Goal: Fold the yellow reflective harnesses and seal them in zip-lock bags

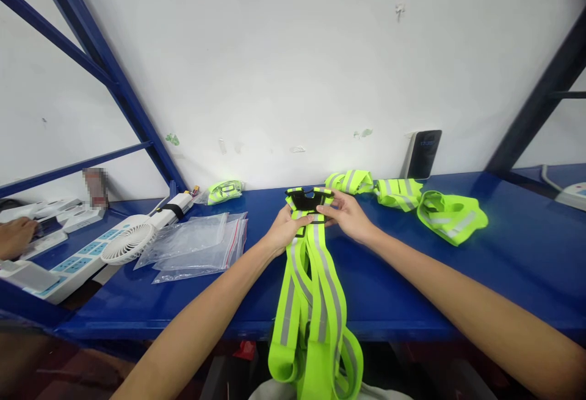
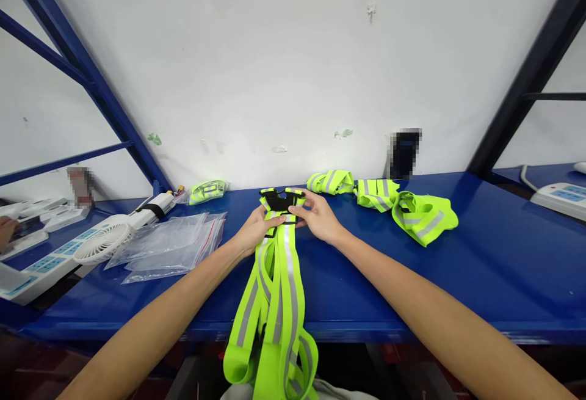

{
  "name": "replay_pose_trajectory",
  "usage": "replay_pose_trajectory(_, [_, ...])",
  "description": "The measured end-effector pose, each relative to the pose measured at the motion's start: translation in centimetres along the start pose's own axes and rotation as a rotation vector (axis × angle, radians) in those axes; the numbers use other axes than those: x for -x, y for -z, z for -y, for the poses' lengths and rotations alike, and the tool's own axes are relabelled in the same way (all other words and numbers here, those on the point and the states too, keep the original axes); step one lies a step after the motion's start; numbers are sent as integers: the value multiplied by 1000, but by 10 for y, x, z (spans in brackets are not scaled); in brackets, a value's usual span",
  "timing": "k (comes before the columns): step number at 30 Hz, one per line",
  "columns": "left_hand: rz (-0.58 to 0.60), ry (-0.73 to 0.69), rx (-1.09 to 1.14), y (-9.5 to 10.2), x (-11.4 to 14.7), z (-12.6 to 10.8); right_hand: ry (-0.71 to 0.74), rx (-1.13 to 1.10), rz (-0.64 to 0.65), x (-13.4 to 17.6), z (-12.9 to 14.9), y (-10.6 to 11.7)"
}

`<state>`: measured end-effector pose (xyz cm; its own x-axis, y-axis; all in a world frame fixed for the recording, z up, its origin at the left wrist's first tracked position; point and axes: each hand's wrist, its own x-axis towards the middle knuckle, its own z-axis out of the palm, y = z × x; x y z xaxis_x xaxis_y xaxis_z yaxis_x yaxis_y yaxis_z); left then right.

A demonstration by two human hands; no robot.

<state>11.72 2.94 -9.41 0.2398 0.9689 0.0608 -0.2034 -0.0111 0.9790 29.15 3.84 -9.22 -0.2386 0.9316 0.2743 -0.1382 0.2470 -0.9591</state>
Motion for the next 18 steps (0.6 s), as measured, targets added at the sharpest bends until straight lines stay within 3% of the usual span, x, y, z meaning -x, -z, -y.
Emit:
replay_pose_trajectory(9, [31,109,59,2,1,8,59,143,204,-6,0,13])
replay_pose_trajectory(13, [39,131,198,2,3,8,179,229,198,-5,-4,16])
replay_pose_trajectory(18, [189,260,367,0,5,-1,183,343,159,7,-5,6])
